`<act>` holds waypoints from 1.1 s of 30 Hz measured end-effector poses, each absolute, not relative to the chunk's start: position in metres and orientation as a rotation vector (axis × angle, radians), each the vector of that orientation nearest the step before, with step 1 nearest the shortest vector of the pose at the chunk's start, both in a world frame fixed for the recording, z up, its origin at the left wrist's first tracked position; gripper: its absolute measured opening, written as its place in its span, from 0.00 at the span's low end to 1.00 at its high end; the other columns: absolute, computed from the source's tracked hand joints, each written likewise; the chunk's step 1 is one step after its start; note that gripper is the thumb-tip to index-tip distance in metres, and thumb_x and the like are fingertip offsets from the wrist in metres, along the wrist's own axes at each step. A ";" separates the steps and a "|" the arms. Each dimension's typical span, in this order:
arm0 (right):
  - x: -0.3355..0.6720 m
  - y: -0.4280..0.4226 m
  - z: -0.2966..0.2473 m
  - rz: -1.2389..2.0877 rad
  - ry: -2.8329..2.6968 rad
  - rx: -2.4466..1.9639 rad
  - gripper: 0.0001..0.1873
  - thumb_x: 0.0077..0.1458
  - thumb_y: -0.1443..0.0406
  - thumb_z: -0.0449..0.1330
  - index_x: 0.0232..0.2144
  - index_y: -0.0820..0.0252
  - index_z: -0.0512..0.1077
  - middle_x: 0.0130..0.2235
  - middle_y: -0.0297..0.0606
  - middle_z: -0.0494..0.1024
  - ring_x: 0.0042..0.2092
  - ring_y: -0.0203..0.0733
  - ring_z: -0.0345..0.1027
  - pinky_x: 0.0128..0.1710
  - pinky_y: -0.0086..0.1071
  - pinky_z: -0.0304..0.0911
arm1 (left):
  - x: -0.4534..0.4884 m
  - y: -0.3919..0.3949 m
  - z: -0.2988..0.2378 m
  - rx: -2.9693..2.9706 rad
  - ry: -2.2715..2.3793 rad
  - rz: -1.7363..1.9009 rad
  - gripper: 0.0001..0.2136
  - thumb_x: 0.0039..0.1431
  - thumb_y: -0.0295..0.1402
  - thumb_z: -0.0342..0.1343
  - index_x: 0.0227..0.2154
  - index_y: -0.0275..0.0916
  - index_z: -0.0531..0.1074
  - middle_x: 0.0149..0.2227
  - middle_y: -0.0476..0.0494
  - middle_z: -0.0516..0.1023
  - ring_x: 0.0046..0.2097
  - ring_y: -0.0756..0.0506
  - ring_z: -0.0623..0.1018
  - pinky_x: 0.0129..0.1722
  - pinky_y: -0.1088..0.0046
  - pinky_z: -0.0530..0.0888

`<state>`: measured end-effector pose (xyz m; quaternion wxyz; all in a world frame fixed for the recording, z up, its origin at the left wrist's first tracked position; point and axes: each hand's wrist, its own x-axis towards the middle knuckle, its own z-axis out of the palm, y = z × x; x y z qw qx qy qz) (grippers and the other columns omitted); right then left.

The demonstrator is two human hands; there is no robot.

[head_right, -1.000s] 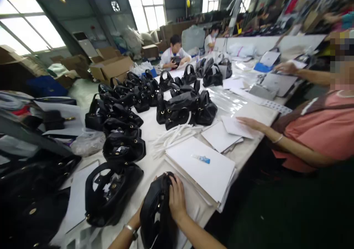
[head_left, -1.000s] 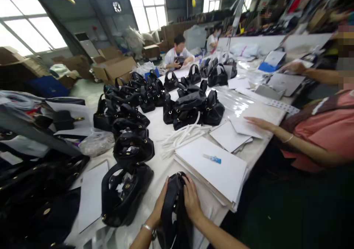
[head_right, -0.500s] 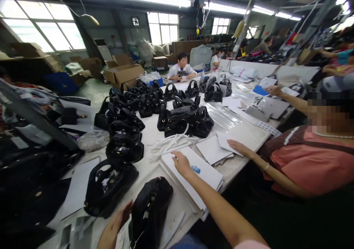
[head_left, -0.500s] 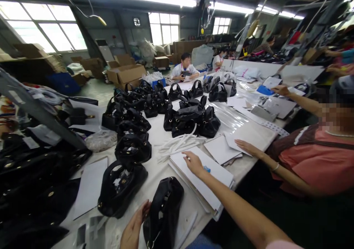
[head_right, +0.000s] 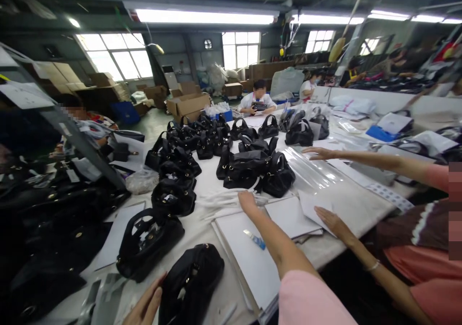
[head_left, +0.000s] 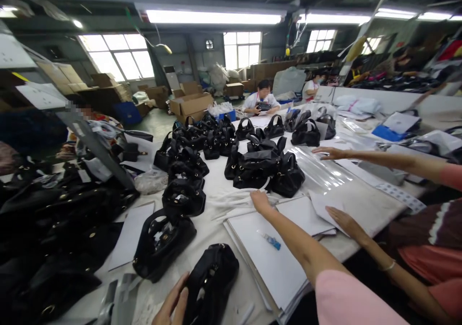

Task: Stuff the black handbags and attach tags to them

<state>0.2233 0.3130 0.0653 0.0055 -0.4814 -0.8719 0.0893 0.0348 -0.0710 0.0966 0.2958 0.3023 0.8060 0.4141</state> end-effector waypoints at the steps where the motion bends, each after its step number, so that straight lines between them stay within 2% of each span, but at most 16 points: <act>1: 0.228 0.312 0.069 0.286 -2.728 -1.503 0.11 0.61 0.67 0.56 0.45 0.67 0.71 0.46 0.49 0.74 0.50 0.47 0.67 0.50 0.44 0.61 | 0.038 -0.070 0.102 0.805 2.148 1.065 0.21 0.52 0.50 0.55 0.48 0.54 0.74 0.54 0.53 0.75 0.61 0.37 0.68 0.63 0.58 0.60; 4: 0.245 0.307 0.082 0.355 -2.700 -1.496 0.15 0.60 0.73 0.50 0.48 0.71 0.69 0.43 0.56 0.76 0.49 0.50 0.68 0.49 0.43 0.58 | 0.046 -0.061 0.121 0.891 2.155 1.017 0.25 0.52 0.47 0.57 0.53 0.46 0.71 0.56 0.44 0.73 0.59 0.36 0.70 0.61 0.56 0.63; 7: 0.265 0.291 0.091 0.520 -2.646 -1.452 0.20 0.63 0.68 0.47 0.55 0.65 0.64 0.46 0.51 0.76 0.45 0.48 0.70 0.43 0.38 0.61 | 0.049 -0.047 0.134 0.976 2.146 0.970 0.29 0.50 0.44 0.61 0.56 0.44 0.68 0.51 0.40 0.77 0.55 0.36 0.73 0.57 0.57 0.66; 9: 0.282 0.268 0.095 0.918 -2.536 -1.272 0.19 0.61 0.62 0.50 0.51 0.62 0.70 0.43 0.44 0.78 0.43 0.44 0.71 0.41 0.34 0.62 | 0.048 -0.036 0.139 1.030 2.124 0.965 0.24 0.49 0.42 0.62 0.50 0.44 0.73 0.48 0.41 0.79 0.52 0.36 0.75 0.54 0.59 0.68; 12: 0.310 0.222 0.096 1.589 -2.325 -0.965 0.18 0.54 0.57 0.57 0.41 0.61 0.77 0.38 0.39 0.79 0.39 0.43 0.71 0.38 0.31 0.63 | 0.044 -0.024 0.145 1.053 1.983 0.957 0.16 0.50 0.42 0.61 0.40 0.39 0.77 0.41 0.41 0.81 0.44 0.37 0.78 0.47 0.62 0.71; 16: 0.339 0.156 0.087 1.978 -2.303 -0.939 0.13 0.46 0.59 0.63 0.33 0.60 0.79 0.28 0.35 0.77 0.31 0.38 0.67 0.31 0.28 0.60 | 0.037 -0.015 0.149 0.859 1.814 1.067 0.16 0.51 0.42 0.61 0.37 0.34 0.76 0.36 0.42 0.81 0.40 0.40 0.78 0.40 0.67 0.72; 19: 0.346 0.114 0.077 2.234 -2.213 -1.027 0.10 0.41 0.63 0.64 0.29 0.61 0.79 0.23 0.32 0.74 0.26 0.34 0.64 0.26 0.25 0.57 | 0.034 -0.012 0.146 0.721 1.702 1.239 0.16 0.52 0.41 0.62 0.39 0.35 0.75 0.38 0.42 0.81 0.41 0.43 0.78 0.42 0.70 0.72; 25: 0.326 0.061 0.073 2.304 -2.033 -1.301 0.10 0.40 0.63 0.64 0.28 0.61 0.78 0.20 0.30 0.72 0.19 0.30 0.58 0.18 0.23 0.53 | 0.031 -0.012 0.136 0.685 1.537 1.311 0.17 0.51 0.41 0.63 0.40 0.35 0.76 0.39 0.40 0.81 0.43 0.43 0.78 0.45 0.69 0.71; 29: 0.298 0.045 0.081 2.266 -1.851 -1.290 0.12 0.43 0.61 0.63 0.30 0.62 0.78 0.19 0.30 0.71 0.18 0.29 0.58 0.18 0.23 0.55 | 0.028 -0.014 0.130 0.707 1.486 1.303 0.18 0.52 0.42 0.62 0.41 0.35 0.75 0.40 0.39 0.81 0.43 0.43 0.79 0.46 0.68 0.71; 33: 0.262 0.038 0.085 2.277 -1.598 -1.137 0.19 0.43 0.57 0.66 0.36 0.63 0.76 0.20 0.28 0.69 0.20 0.30 0.60 0.22 0.24 0.60 | 0.029 -0.013 0.128 0.721 1.468 1.269 0.18 0.52 0.42 0.62 0.42 0.34 0.74 0.40 0.39 0.80 0.43 0.43 0.79 0.45 0.69 0.72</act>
